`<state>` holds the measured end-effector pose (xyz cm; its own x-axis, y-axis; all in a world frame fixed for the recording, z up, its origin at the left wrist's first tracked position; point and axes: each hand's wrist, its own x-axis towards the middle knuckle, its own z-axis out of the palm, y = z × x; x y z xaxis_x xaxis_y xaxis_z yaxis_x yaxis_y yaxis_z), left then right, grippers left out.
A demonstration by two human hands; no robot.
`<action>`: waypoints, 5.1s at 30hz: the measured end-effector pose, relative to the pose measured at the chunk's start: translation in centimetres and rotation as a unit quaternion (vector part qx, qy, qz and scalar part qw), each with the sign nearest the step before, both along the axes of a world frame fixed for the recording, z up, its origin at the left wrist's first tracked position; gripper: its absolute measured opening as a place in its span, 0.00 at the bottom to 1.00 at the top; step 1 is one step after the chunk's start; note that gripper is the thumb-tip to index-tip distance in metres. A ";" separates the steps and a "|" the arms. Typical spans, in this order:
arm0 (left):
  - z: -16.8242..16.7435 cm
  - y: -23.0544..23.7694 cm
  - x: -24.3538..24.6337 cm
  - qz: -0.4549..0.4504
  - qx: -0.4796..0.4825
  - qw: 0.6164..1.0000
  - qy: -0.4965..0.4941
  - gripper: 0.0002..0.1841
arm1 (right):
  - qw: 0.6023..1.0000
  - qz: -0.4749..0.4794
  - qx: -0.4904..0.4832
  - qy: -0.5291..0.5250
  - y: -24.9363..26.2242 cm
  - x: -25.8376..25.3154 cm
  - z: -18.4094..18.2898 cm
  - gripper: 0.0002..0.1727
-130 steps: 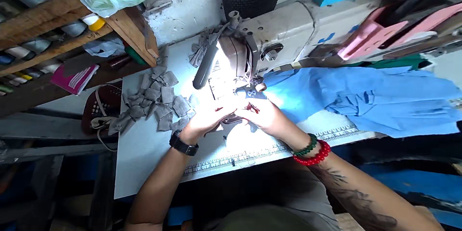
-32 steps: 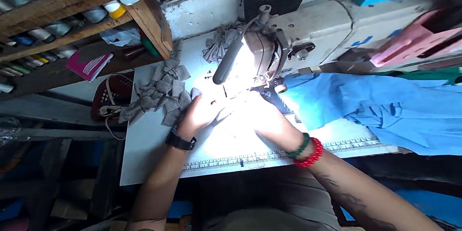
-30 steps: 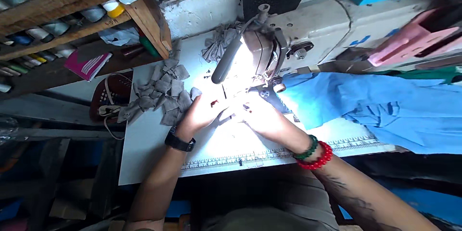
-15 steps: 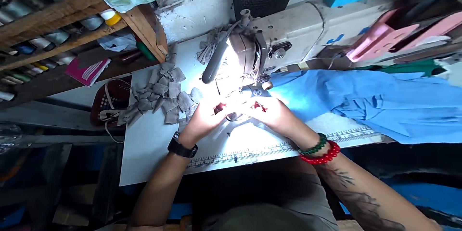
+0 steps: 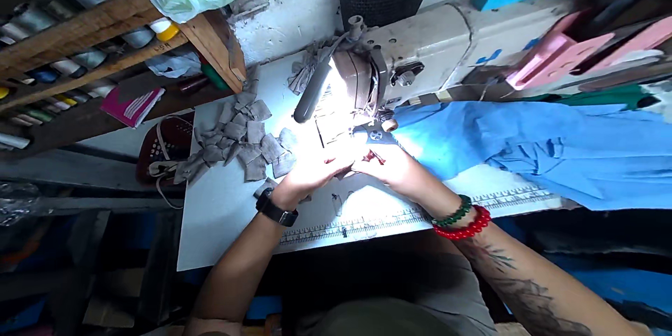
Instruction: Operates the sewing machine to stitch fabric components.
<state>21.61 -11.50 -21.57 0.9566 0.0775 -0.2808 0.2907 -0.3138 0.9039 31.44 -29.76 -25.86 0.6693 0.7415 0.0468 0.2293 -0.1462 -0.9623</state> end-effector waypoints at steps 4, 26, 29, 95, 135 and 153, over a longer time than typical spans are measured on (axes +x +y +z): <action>-0.4 -0.6 0.3 0.038 0.086 0.995 -0.023 0.15 | 0.999 -0.011 -0.026 -0.020 -0.2 0.1 0.1 0.10; -2.2 0.9 4.8 0.054 0.297 0.952 -0.050 0.11 | 0.878 -0.047 -0.229 -0.418 -1.7 -1.0 -1.8 0.08; -2.8 1.3 5.4 0.059 0.289 0.953 -0.063 0.10 | 0.870 -0.043 -0.239 -0.429 -1.7 -0.9 -1.8 0.09; 0.8 -0.5 0.0 -0.012 0.001 0.999 0.039 0.17 | 1.000 0.004 -0.001 -0.021 -0.7 0.2 0.1 0.05; -0.6 7.0 2.4 -0.017 0.317 0.945 -0.080 0.14 | 0.851 -0.012 -0.289 -0.438 -2.5 -2.6 0.0 0.40; 1.9 2.7 -2.3 0.050 0.264 0.957 -0.111 0.11 | 0.882 -0.002 -0.155 -0.445 5.8 -3.3 -0.5 0.12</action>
